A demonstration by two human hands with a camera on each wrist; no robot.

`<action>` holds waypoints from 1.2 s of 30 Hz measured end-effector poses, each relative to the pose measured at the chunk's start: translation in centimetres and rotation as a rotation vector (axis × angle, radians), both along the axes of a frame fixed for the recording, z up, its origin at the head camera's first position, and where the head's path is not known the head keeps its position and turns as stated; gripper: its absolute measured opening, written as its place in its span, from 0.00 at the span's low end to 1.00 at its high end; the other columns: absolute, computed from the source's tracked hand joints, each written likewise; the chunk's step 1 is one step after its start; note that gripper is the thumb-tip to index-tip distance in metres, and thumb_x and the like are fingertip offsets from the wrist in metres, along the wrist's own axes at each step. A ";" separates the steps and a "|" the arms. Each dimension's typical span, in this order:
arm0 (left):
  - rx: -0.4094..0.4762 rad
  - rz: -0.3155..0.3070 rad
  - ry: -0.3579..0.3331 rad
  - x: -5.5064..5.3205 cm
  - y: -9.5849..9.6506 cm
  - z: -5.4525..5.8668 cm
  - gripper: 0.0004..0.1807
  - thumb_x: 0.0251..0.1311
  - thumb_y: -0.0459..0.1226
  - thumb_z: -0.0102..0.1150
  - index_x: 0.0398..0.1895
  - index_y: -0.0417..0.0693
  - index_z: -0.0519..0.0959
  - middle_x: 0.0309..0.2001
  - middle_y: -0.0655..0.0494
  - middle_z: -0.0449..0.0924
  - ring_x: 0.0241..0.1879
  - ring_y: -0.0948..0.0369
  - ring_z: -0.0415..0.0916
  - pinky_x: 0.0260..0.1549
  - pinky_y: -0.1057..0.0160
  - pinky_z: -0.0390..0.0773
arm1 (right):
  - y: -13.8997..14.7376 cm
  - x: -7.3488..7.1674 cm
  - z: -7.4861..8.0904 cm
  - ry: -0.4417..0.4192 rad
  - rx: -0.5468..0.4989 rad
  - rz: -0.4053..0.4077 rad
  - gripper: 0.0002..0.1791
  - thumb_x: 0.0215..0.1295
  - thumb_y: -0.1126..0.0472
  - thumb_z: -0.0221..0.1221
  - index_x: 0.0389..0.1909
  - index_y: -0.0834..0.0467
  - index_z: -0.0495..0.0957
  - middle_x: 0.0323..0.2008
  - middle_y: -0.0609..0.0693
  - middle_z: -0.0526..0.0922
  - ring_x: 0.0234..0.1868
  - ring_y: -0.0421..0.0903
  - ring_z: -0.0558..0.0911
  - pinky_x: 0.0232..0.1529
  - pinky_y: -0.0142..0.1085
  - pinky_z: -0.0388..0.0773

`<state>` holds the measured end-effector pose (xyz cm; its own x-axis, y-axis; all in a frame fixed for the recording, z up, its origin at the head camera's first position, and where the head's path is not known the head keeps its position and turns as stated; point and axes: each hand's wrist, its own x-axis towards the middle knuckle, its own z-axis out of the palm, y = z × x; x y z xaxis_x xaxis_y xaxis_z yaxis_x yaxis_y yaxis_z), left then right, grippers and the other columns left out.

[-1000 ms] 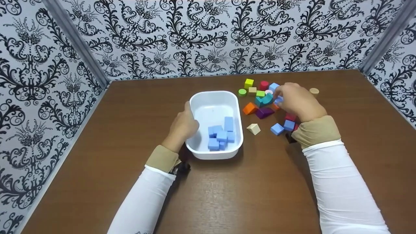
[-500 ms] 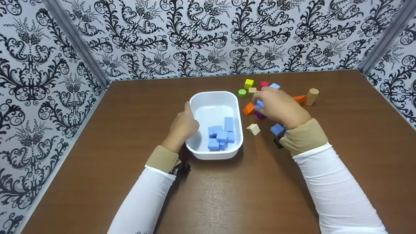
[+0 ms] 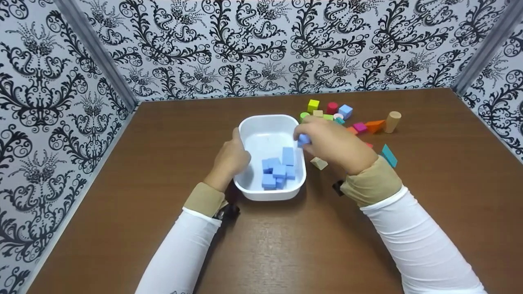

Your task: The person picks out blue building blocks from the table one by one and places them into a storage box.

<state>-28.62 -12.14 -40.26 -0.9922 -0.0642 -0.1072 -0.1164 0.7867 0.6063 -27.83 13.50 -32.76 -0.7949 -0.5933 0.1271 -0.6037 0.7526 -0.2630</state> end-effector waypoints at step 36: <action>-0.032 0.011 0.019 -0.3 0.0 -0.3 0.46 0.69 0.32 0.51 0.87 0.44 0.45 0.68 0.34 0.76 0.57 0.44 0.80 0.56 0.43 0.80 | -4.0 0.3 -4.5 0.015 0.043 0.127 0.15 0.70 0.63 0.70 0.55 0.56 0.89 0.49 0.55 0.85 0.48 0.52 0.87 0.56 0.46 0.85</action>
<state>-28.87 -12.18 -40.51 -0.9932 -0.0785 -0.0861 -0.1141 0.8045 0.5829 -27.57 9.54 -37.25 -0.7110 -0.6945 0.1105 -0.6987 0.6799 -0.2223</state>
